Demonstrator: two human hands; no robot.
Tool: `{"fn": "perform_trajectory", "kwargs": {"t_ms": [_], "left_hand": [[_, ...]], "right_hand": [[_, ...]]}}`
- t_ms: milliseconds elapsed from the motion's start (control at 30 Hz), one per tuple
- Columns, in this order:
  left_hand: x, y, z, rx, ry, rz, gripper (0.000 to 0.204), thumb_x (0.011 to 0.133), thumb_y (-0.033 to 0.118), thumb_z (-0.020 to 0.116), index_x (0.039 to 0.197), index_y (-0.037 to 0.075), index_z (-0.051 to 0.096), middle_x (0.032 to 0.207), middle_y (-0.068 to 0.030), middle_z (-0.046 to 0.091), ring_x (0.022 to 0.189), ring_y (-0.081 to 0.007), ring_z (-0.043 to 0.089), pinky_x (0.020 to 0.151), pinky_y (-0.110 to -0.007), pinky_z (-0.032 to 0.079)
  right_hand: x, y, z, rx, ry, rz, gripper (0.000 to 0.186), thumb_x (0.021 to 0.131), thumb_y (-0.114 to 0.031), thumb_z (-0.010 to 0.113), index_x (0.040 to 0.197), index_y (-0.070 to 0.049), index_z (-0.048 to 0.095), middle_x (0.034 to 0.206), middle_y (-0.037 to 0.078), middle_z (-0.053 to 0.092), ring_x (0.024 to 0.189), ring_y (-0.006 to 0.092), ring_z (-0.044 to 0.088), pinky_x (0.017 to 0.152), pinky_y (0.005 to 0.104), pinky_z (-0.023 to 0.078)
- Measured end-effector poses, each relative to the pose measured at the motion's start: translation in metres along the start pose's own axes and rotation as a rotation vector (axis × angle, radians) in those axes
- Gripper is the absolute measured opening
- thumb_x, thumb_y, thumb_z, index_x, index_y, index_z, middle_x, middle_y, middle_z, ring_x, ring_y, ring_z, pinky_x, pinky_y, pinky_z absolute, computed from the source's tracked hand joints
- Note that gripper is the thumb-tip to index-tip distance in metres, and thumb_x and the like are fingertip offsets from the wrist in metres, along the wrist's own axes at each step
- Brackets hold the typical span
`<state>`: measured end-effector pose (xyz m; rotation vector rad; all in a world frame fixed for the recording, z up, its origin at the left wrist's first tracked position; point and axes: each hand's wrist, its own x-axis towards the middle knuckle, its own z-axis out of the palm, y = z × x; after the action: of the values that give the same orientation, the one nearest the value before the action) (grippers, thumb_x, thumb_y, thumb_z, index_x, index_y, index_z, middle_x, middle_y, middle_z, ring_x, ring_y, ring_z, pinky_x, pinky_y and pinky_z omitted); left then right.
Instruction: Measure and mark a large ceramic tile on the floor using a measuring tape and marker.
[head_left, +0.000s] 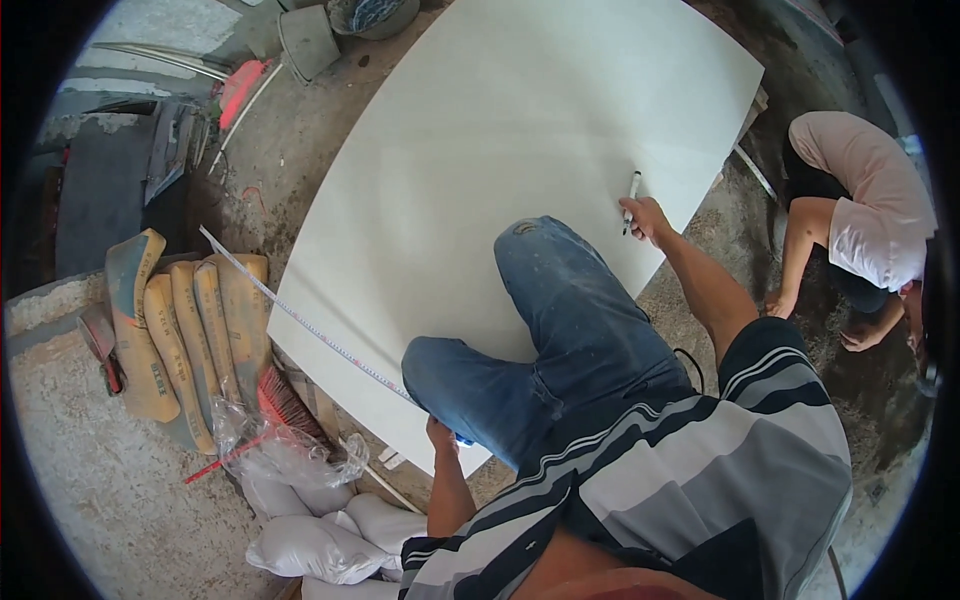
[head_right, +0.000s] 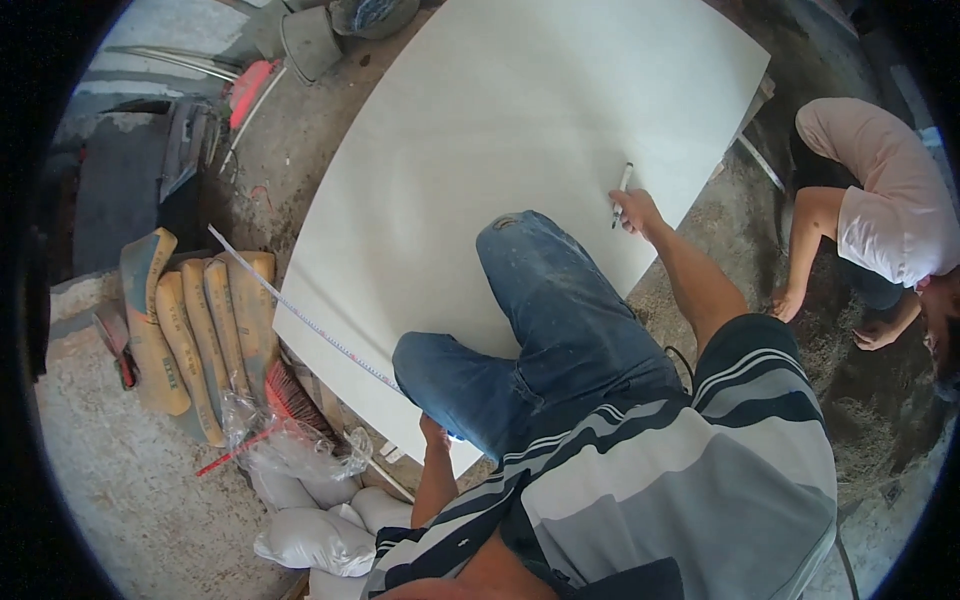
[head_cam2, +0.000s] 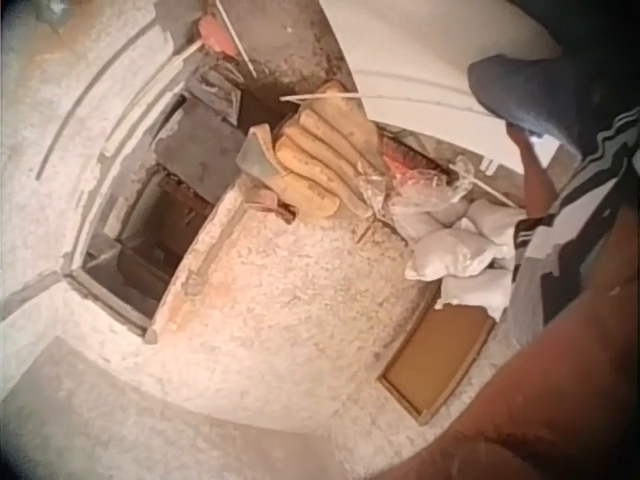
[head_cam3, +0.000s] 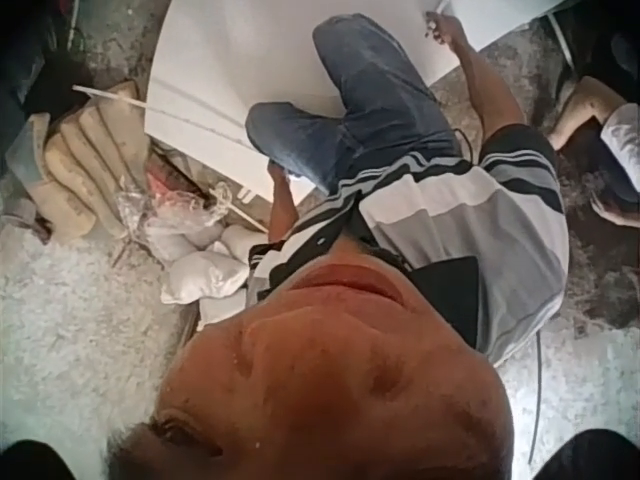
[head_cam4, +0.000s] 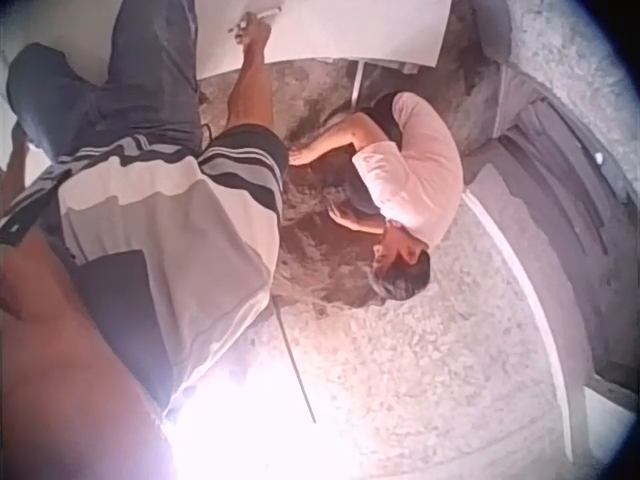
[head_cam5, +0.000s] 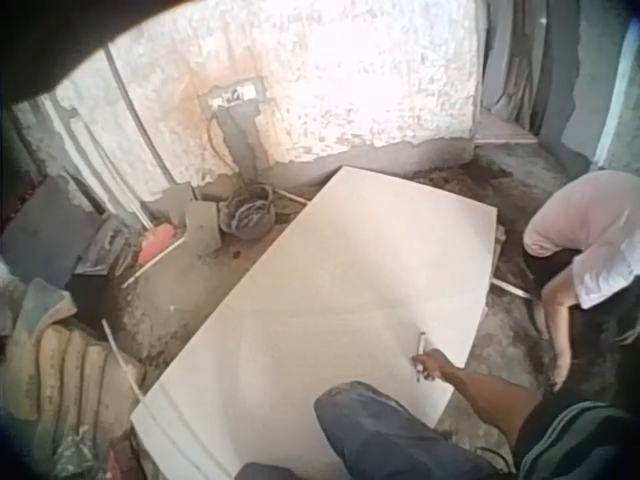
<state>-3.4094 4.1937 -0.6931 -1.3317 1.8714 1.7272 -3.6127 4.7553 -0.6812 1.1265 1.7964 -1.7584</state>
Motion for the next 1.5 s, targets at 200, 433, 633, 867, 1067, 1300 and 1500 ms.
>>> {"fn": "perform_trajectory", "kwargs": {"t_ms": [200,433,633,867,1067,1300,1500], "left_hand": [[-0.002,0.009,0.004,0.041,-0.037,0.039,0.027,0.077,0.016,0.055,0.096,-0.003,0.055,0.088,-0.0086,0.059,0.076,-0.0162,0.055,0.070,-0.028,0.044],[0.001,0.004,0.000,0.072,0.008,0.051,0.026,0.077,0.018,0.055,0.092,-0.003,0.056,0.084,-0.0085,0.059,0.074,-0.0162,0.055,0.069,-0.028,0.044],[0.010,-0.005,-0.003,0.104,0.037,0.033,0.028,0.078,0.022,0.055,0.091,-0.002,0.057,0.083,-0.0084,0.059,0.073,-0.0158,0.055,0.067,-0.028,0.044],[0.014,-0.015,-0.011,0.140,0.054,0.075,0.027,0.081,0.020,0.048,0.090,-0.003,0.057,0.083,-0.0108,0.060,0.073,-0.0178,0.056,0.066,-0.030,0.044],[0.016,-0.011,0.000,0.438,0.123,0.240,0.029,0.081,0.020,0.042,0.088,-0.004,0.057,0.079,-0.0199,0.060,0.074,-0.0285,0.058,0.066,-0.035,0.043],[0.004,-0.004,0.001,0.395,0.151,0.209,0.030,0.082,0.021,0.044,0.092,-0.004,0.057,0.081,-0.0204,0.060,0.077,-0.0282,0.059,0.068,-0.036,0.043],[0.012,-0.003,0.004,0.482,0.120,0.153,0.026,0.080,0.018,0.045,0.090,-0.003,0.058,0.078,-0.0177,0.061,0.071,-0.0261,0.058,0.063,-0.035,0.043]], "right_hand": [[-0.005,-0.002,0.001,0.009,-0.006,0.009,0.031,0.076,-0.035,0.052,0.067,-0.005,0.049,0.046,0.002,0.037,0.034,0.0128,0.036,0.032,0.0262,0.023],[0.000,-0.002,0.002,0.006,-0.025,0.040,0.030,0.075,-0.034,0.052,0.067,-0.005,0.049,0.046,0.001,0.035,0.033,0.0123,0.034,0.032,0.0253,0.022],[0.000,0.000,0.000,-0.005,0.008,0.027,0.030,0.076,-0.034,0.052,0.068,-0.006,0.048,0.047,0.000,0.035,0.033,0.0118,0.033,0.031,0.0250,0.022],[0.003,0.001,0.007,-0.002,-0.009,-0.009,0.030,0.077,-0.035,0.052,0.068,-0.006,0.049,0.048,0.001,0.036,0.034,0.0121,0.035,0.031,0.0254,0.024],[0.003,0.009,-0.003,0.010,-0.005,-0.047,0.029,0.078,-0.033,0.051,0.069,-0.006,0.048,0.046,0.000,0.033,0.034,0.0107,0.034,0.031,0.0229,0.022],[0.005,0.005,0.005,0.057,-0.020,-0.003,0.031,0.078,-0.036,0.053,0.060,-0.014,0.042,0.043,-0.004,0.031,0.031,0.0079,0.029,0.029,0.0212,0.020],[0.010,0.013,-0.008,0.009,-0.011,-0.078,0.033,0.078,-0.041,0.050,0.080,-0.008,0.051,0.061,0.002,0.046,0.039,0.0107,0.039,0.033,0.0211,0.024]]}}
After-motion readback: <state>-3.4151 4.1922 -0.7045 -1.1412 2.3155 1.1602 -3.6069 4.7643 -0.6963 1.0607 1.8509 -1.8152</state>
